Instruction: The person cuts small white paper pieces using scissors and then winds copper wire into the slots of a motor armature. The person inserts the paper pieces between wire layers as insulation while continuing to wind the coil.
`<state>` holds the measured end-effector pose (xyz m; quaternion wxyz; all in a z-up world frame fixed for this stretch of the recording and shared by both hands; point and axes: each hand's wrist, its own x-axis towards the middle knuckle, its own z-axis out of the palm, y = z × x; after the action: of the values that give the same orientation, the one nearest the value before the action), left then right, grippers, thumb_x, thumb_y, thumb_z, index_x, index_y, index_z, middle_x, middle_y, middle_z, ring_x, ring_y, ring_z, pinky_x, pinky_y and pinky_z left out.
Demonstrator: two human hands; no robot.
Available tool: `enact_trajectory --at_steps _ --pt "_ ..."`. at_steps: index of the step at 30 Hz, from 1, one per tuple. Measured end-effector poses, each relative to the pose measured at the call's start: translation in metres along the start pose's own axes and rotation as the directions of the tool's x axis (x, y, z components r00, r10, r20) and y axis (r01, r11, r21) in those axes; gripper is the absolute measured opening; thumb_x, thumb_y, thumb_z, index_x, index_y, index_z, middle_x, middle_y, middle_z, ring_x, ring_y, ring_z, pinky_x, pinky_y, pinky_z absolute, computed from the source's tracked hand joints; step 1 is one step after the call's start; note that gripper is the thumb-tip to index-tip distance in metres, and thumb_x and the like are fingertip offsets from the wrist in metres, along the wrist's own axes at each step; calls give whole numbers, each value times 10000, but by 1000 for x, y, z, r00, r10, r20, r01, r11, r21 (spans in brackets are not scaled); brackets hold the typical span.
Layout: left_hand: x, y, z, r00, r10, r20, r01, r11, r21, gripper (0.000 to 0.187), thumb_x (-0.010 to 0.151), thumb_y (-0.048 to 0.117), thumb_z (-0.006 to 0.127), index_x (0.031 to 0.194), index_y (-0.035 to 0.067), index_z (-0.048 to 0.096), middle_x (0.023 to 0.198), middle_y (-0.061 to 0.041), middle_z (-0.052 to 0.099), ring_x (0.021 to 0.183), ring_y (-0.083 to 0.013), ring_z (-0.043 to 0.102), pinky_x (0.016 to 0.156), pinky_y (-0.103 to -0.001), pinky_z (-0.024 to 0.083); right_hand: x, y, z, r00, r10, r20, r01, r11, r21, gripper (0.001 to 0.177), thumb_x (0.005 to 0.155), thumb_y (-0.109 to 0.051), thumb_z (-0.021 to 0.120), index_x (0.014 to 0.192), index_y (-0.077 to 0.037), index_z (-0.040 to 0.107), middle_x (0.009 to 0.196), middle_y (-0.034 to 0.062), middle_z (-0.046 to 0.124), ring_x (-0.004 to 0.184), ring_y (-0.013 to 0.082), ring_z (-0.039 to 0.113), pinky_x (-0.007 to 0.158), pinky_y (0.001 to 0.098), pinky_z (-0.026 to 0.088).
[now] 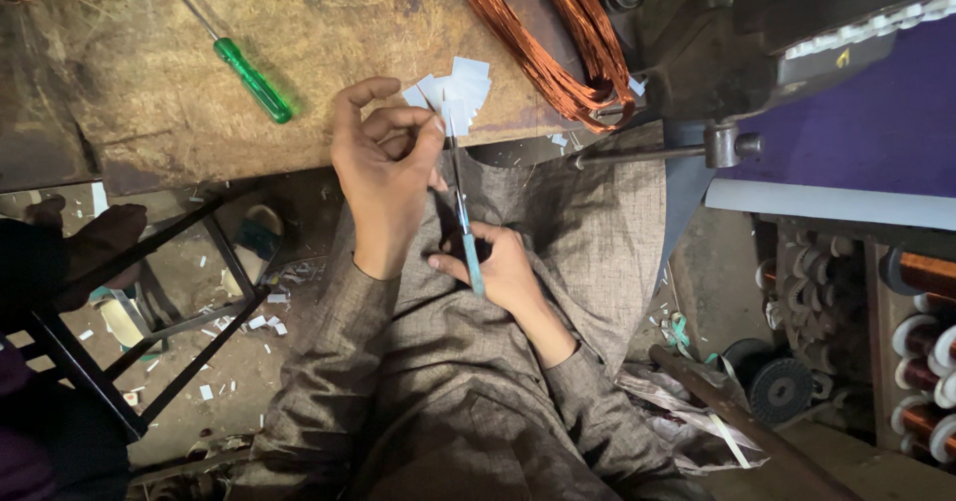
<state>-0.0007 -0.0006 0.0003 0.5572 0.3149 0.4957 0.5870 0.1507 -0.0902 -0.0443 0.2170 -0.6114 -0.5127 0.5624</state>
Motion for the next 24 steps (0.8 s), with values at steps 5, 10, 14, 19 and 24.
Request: enact_trajectory --at_steps 5,10,14,19,24 --pt "1 -1 0 1000 18 8 -18 1000 -14 460 944 -94 700 1297 -12 416 939 -142 702 650 -106 644 504 -245 513 0 -1 0 1000 3 -9 -3 1000 -10 279 758 -264 892 826 -41 740 623 -4 661 589 54 576 591 253 509" --pt "1 -3 1 1000 23 2 -23 1000 -7 452 946 -95 700 1288 -19 414 936 -145 702 655 -105 647 501 -245 509 0 3 1 1000 0 -30 0 1000 -5 270 756 -256 896 778 -43 732 594 -11 636 571 45 554 568 244 491" --pt "0 -2 1 1000 24 3 -24 1000 19 442 949 -85 704 1281 -24 418 942 -148 710 670 -106 659 500 -242 512 0 10 2 998 -3 -66 2 1000 -20 247 749 -212 887 715 -39 715 562 -17 626 545 34 548 538 242 484" --pt "1 1 2 999 34 7 -34 999 24 430 952 -80 705 1277 -24 428 954 -151 710 706 -107 670 505 -241 521 3 20 2 997 -29 -76 29 1000 1 223 736 -171 882 680 -34 715 546 -25 628 533 24 541 512 239 471" --pt "0 1 2 1000 24 -2 -24 999 24 429 946 -82 708 1269 -20 433 960 -150 711 706 -106 668 497 -239 510 1 23 1 998 -28 -57 30 999 41 209 746 -167 879 694 -28 732 555 -22 631 540 21 543 512 235 467"
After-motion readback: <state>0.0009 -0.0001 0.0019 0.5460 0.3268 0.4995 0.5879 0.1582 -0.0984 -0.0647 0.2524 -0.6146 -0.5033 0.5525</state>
